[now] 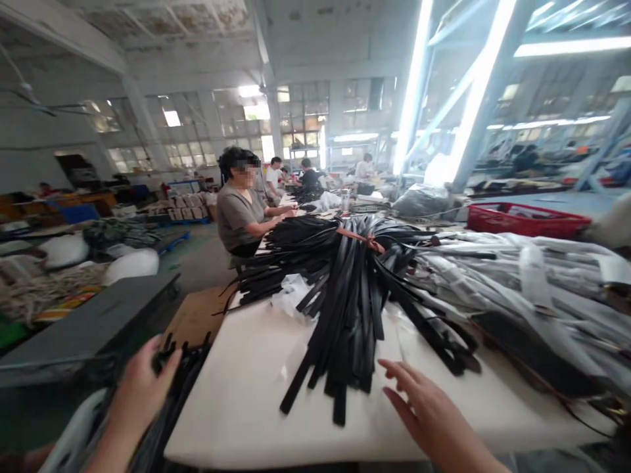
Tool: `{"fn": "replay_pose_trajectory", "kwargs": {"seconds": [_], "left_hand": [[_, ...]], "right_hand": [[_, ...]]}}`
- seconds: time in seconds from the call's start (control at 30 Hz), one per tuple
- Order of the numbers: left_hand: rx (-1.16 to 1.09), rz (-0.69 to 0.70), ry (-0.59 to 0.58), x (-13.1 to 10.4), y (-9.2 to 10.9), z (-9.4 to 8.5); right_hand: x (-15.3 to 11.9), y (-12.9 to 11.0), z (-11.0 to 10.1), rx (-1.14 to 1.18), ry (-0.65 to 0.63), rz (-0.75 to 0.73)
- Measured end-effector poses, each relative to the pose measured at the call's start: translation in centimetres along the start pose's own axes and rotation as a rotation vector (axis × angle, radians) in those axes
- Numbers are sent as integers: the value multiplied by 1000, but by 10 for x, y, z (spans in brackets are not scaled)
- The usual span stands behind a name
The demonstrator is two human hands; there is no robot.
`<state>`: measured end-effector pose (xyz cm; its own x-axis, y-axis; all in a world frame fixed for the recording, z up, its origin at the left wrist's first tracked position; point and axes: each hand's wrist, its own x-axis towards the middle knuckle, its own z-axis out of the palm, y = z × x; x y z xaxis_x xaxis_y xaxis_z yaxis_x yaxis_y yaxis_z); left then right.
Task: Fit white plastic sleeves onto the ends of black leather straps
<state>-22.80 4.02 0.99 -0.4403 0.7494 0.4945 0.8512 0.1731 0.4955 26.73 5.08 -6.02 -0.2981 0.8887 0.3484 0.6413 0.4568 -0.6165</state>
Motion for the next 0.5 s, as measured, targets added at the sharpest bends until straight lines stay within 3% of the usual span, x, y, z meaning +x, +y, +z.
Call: {"fn": "replay_pose_trajectory", "kwargs": {"seconds": [0.13, 0.23, 0.3, 0.37, 0.5], "left_hand": [[5, 488, -227, 36, 110, 94], [46, 712, -351, 59, 176, 141], [92, 776, -423, 73, 200, 157], [144, 784, -486, 84, 209, 162], [189, 673, -502, 96, 203, 145]], "right_hand": [[18, -36, 1, -117, -127, -161], [38, -70, 0, -109, -231, -274], [57, -83, 1, -115, -256, -338], [82, -88, 6, -158, -268, -368], [150, -75, 29, -223, -232, -328]]}}
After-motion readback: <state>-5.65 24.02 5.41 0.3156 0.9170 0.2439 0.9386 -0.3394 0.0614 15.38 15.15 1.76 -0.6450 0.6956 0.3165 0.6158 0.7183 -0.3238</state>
